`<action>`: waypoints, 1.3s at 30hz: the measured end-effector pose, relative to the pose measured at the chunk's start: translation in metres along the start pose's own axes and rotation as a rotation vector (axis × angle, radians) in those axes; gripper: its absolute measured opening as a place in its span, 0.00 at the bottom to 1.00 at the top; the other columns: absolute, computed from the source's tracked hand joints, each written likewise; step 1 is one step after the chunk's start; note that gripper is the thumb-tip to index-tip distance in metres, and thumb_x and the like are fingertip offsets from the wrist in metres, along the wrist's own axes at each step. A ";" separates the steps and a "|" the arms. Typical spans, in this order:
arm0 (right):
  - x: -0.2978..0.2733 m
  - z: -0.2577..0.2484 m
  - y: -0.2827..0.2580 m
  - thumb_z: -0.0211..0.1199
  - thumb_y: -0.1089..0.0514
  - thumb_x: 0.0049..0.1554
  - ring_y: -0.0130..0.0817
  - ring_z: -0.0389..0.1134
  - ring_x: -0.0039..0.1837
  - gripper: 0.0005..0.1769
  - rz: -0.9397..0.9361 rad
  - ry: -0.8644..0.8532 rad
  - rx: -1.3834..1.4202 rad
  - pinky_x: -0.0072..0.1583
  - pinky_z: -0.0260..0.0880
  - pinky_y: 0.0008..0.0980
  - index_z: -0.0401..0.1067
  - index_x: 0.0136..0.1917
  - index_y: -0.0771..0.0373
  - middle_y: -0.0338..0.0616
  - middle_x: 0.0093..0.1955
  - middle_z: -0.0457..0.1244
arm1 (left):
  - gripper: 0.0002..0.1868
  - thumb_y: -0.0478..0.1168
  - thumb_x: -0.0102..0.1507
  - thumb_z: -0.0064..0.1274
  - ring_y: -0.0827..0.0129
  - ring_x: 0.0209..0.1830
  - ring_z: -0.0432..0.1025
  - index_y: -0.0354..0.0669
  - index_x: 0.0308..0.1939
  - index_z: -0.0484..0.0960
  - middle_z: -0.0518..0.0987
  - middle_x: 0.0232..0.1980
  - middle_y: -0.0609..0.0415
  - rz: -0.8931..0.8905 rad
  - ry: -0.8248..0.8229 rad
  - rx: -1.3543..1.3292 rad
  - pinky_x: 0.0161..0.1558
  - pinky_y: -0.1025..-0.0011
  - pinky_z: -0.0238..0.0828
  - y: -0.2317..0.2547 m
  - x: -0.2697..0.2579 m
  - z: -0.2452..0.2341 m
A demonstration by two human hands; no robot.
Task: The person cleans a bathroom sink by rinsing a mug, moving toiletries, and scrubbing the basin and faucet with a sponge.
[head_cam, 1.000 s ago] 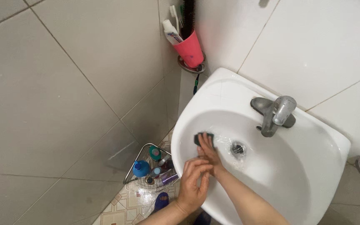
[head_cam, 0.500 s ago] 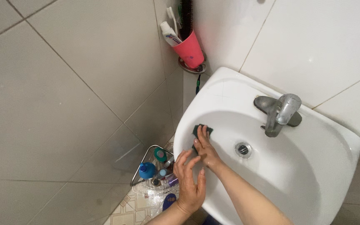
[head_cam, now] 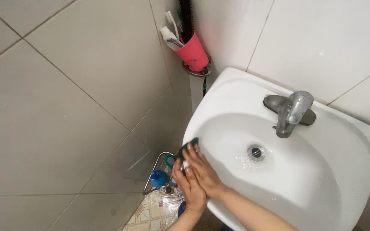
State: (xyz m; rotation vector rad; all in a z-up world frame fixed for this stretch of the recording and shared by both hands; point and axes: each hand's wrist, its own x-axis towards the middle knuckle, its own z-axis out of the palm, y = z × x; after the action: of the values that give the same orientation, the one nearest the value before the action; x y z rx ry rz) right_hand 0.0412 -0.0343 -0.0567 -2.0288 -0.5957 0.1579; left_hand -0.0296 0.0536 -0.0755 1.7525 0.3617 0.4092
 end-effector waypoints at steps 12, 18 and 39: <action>0.019 -0.018 -0.048 0.59 0.52 0.69 0.48 0.44 0.91 0.14 -0.094 -0.053 -0.445 0.84 0.49 0.58 0.84 0.56 0.57 0.37 0.83 0.61 | 0.37 0.62 0.75 0.29 0.54 0.77 0.66 0.49 0.84 0.55 0.65 0.79 0.44 -0.321 0.123 -0.459 0.75 0.55 0.64 0.009 0.013 -0.019; 0.034 -0.022 -0.036 0.60 0.58 0.62 0.51 0.46 0.90 0.16 -0.230 -0.012 -0.487 0.81 0.54 0.60 0.82 0.60 0.60 0.43 0.81 0.62 | 0.30 0.59 0.77 0.32 0.57 0.70 0.72 0.47 0.76 0.69 0.76 0.72 0.45 -0.308 0.190 -0.454 0.71 0.59 0.67 0.012 0.029 -0.039; -0.004 -0.007 -0.035 0.63 0.58 0.59 0.44 0.55 0.87 0.08 -0.117 -0.270 -0.548 0.87 0.35 0.70 0.83 0.47 0.58 0.36 0.61 0.73 | 0.24 0.52 0.80 0.38 0.65 0.58 0.75 0.38 0.54 0.85 0.80 0.55 0.50 -0.321 0.068 -0.449 0.65 0.65 0.73 0.005 0.050 -0.031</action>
State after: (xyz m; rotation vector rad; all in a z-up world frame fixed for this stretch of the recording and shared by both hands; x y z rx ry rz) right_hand 0.0279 -0.0271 -0.0240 -2.5109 -1.0112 0.2180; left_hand 0.0004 0.1020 -0.0602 1.2205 0.5451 0.2906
